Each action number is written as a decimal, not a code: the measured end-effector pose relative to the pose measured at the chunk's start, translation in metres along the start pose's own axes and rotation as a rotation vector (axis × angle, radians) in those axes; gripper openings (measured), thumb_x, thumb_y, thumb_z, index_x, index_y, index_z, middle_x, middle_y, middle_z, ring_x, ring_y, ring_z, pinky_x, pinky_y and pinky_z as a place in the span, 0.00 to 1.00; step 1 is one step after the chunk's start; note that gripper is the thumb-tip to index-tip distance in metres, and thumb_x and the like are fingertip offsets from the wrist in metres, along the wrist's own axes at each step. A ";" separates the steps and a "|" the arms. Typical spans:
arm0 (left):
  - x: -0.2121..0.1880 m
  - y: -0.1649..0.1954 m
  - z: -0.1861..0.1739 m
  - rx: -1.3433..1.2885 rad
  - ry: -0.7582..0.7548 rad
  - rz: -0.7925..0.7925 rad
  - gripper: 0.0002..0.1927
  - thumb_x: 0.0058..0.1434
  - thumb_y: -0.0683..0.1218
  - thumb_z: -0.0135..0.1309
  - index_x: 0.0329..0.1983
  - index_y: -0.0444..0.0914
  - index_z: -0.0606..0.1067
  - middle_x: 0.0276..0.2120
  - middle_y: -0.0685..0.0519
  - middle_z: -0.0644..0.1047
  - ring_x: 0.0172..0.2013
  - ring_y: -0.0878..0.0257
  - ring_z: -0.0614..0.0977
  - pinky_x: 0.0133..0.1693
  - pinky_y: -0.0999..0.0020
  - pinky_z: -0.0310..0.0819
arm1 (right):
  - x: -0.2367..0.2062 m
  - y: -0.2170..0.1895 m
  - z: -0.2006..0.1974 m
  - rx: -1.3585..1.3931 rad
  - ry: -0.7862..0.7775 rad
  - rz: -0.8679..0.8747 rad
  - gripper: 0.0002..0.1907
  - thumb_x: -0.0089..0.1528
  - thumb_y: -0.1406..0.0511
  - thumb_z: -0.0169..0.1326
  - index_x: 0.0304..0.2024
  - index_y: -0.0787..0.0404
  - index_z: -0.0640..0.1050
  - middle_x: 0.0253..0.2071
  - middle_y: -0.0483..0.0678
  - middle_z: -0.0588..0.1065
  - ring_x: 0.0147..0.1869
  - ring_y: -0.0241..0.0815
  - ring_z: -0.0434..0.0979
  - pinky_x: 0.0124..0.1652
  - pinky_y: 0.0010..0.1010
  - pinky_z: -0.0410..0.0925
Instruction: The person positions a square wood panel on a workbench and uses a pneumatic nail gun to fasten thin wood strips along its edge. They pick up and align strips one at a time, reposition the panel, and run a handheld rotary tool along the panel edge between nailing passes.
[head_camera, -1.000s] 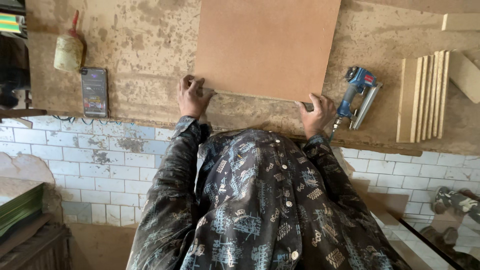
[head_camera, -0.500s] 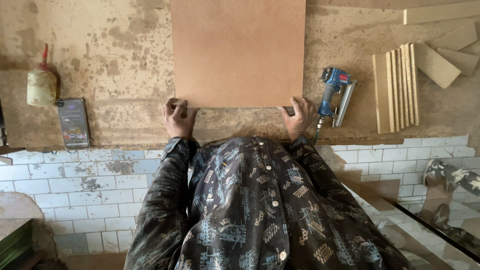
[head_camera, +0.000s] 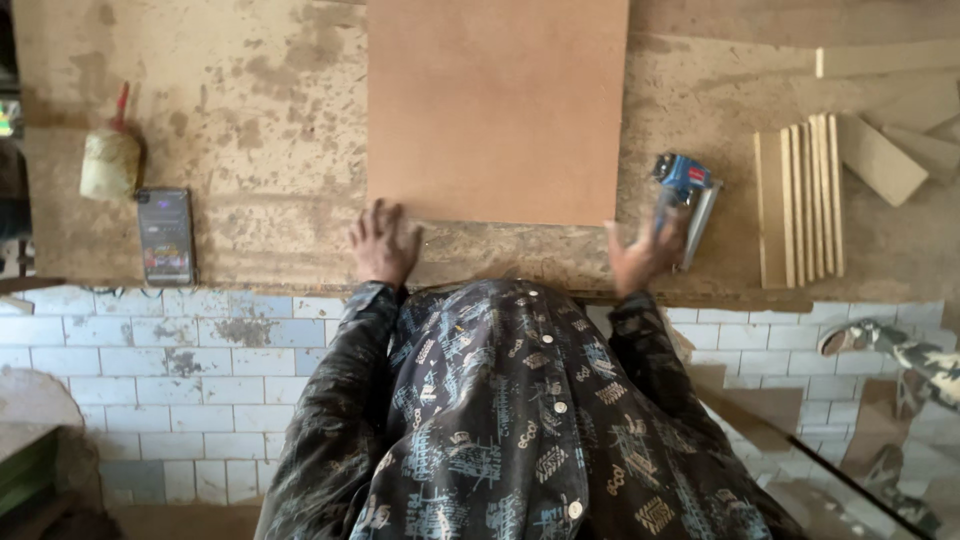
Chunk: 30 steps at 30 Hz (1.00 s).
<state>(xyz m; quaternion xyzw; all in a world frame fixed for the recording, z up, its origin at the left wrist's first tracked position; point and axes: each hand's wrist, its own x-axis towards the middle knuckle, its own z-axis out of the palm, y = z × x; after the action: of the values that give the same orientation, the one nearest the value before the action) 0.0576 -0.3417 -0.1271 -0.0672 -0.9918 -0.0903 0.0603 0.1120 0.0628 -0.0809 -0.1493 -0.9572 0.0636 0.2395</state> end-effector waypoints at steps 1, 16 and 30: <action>-0.001 0.008 0.001 -0.053 -0.092 0.068 0.28 0.66 0.63 0.51 0.64 0.46 0.70 0.62 0.45 0.70 0.59 0.49 0.70 0.58 0.45 0.64 | 0.007 0.008 -0.002 -0.073 -0.097 0.196 0.46 0.56 0.49 0.71 0.70 0.56 0.67 0.69 0.63 0.65 0.70 0.67 0.62 0.62 0.63 0.57; -0.012 0.051 0.001 -0.411 -0.017 0.352 0.23 0.65 0.47 0.52 0.64 0.37 0.72 0.43 0.49 0.80 0.44 0.52 0.79 0.47 0.55 0.70 | 0.016 -0.023 -0.010 0.978 -0.657 0.401 0.20 0.60 0.65 0.58 0.52 0.66 0.72 0.40 0.46 0.75 0.39 0.39 0.74 0.39 0.35 0.71; -0.009 0.053 0.000 -0.371 -0.020 0.340 0.23 0.62 0.45 0.54 0.61 0.40 0.75 0.38 0.52 0.81 0.40 0.55 0.80 0.45 0.58 0.70 | 0.016 -0.110 0.016 0.291 -0.950 -0.138 0.23 0.51 0.54 0.61 0.33 0.69 0.78 0.33 0.66 0.78 0.38 0.66 0.80 0.39 0.53 0.72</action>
<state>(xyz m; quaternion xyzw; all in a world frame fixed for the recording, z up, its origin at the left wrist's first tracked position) 0.0742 -0.2916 -0.1193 -0.2441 -0.9332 -0.2586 0.0515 0.0628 -0.0366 -0.0664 -0.0053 -0.9494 0.2413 -0.2007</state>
